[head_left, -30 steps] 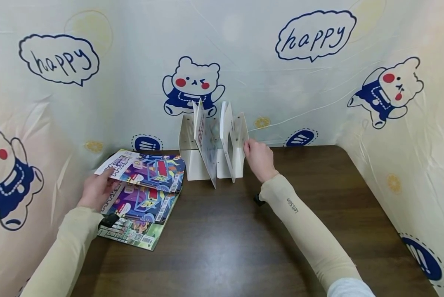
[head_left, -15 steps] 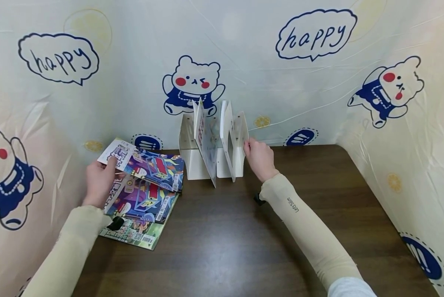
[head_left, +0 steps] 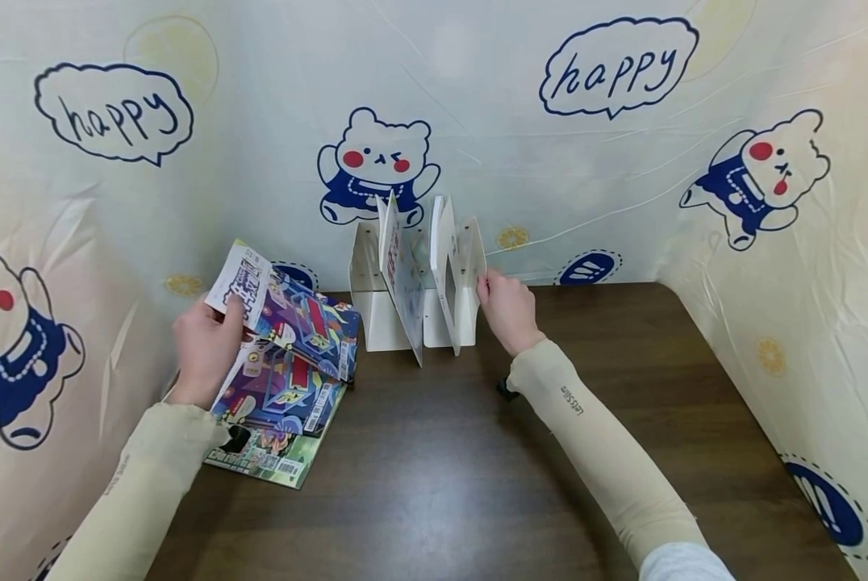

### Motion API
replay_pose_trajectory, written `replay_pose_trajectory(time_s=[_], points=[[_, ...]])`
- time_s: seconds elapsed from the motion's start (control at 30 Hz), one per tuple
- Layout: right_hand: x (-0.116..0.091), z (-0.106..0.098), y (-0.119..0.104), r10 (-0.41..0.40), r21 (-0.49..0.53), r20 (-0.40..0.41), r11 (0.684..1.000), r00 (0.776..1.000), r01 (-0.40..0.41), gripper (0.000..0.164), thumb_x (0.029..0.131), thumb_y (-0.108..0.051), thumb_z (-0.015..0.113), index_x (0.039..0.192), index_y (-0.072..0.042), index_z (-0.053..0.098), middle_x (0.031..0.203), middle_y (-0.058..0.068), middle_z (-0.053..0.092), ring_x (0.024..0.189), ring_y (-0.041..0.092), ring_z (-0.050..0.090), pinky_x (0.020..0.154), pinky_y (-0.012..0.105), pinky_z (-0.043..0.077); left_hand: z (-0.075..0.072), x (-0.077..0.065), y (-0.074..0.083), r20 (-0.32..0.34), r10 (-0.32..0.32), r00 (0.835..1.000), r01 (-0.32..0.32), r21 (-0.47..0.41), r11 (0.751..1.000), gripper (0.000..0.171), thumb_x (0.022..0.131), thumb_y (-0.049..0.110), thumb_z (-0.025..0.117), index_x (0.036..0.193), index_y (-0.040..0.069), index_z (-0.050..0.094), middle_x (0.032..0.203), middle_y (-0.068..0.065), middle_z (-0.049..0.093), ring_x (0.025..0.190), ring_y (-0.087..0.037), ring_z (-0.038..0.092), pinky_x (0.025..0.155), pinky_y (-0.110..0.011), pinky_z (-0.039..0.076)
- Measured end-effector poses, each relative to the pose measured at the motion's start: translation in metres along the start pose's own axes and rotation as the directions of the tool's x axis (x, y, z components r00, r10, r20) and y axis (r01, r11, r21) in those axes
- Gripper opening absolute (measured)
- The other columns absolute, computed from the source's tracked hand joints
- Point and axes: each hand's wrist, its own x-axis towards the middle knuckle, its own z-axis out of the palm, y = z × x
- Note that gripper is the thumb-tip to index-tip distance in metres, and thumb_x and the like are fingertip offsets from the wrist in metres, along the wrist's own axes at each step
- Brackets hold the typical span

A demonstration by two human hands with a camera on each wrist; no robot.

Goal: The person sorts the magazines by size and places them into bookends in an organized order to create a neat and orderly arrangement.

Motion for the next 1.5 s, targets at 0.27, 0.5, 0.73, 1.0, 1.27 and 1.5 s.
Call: replay_pose_trajectory(time_s=[0.27, 0.5, 0.73, 1.0, 1.27, 1.5], points=[[-0.001, 0.001, 0.0, -0.002, 0.016, 0.0, 1.0, 1.0, 0.002, 0.035, 0.109, -0.021, 0.05, 0.08, -0.005, 0.059, 0.064, 0.011, 0.06, 0.054, 0.028, 0.057, 0.051, 0.045, 0.047, 0.001, -0.011, 0.023, -0.06, 0.223, 0.973, -0.221, 0.03, 0.975, 0.036, 0.102, 0.02, 0.056, 0.114, -0.01, 0.072, 0.084, -0.029, 0.073, 0.047, 0.013, 0.043, 0.04, -0.01, 0.035], [-0.001, 0.003, 0.001, 0.001, 0.016, -0.003, 1.0, 1.0, -0.001, 0.035, 0.109, -0.021, 0.05, 0.077, -0.007, 0.057, 0.063, 0.01, 0.058, 0.054, 0.028, 0.056, 0.051, 0.046, 0.047, -0.002, -0.021, 0.048, -0.068, 0.306, 0.95, -0.301, 0.076, 0.951, 0.03, 0.101, 0.016, 0.057, 0.105, -0.01, 0.071, 0.085, -0.029, 0.073, 0.05, -0.02, 0.056, 0.041, -0.011, 0.03], [0.0, 0.003, 0.001, -0.004, 0.016, -0.005, 1.0, 1.0, 0.004, 0.034, 0.109, -0.021, 0.051, 0.079, -0.005, 0.059, 0.064, 0.011, 0.06, 0.055, 0.028, 0.057, 0.052, 0.047, 0.049, -0.005, -0.028, 0.063, -0.058, 0.327, 0.943, -0.32, 0.101, 0.942, 0.03, 0.101, 0.016, 0.056, 0.103, -0.011, 0.069, 0.092, -0.034, 0.073, 0.054, -0.038, 0.062, 0.041, -0.009, 0.027], [0.0, 0.003, 0.003, -0.016, 0.027, -0.014, 1.0, 1.0, 0.016, 0.035, 0.109, -0.02, 0.051, 0.077, -0.007, 0.057, 0.062, 0.009, 0.057, 0.053, 0.027, 0.054, 0.05, 0.044, 0.046, -0.01, -0.038, 0.078, -0.067, 0.393, 0.917, -0.383, 0.119, 0.916, 0.029, 0.1, 0.014, 0.055, 0.098, -0.012, 0.068, 0.088, -0.031, 0.073, 0.05, -0.034, 0.06, 0.041, -0.013, 0.027], [0.0, 0.004, 0.003, -0.022, 0.028, -0.017, 0.999, 1.0, 0.022, 0.035, 0.109, -0.02, 0.051, 0.076, -0.007, 0.057, 0.061, 0.008, 0.056, 0.053, 0.026, 0.054, 0.049, 0.044, 0.046, -0.014, -0.051, 0.091, -0.083, 0.492, 0.867, -0.479, 0.134, 0.867, 0.019, 0.096, 0.008, 0.059, 0.089, -0.01, 0.063, 0.067, -0.024, 0.066, 0.044, -0.025, 0.049, 0.038, -0.016, 0.024], [0.0, 0.004, 0.004, -0.029, 0.032, -0.025, 0.999, 0.999, 0.03, 0.035, 0.109, -0.02, 0.052, 0.076, -0.008, 0.057, 0.061, 0.008, 0.057, 0.052, 0.026, 0.053, 0.049, 0.042, 0.044, -0.022, -0.064, 0.115, -0.078, 0.556, 0.828, -0.542, 0.145, 0.828, 0.024, 0.095, 0.009, 0.056, 0.098, -0.012, 0.065, 0.075, -0.027, 0.07, 0.043, -0.025, 0.05, 0.036, -0.024, 0.025]])
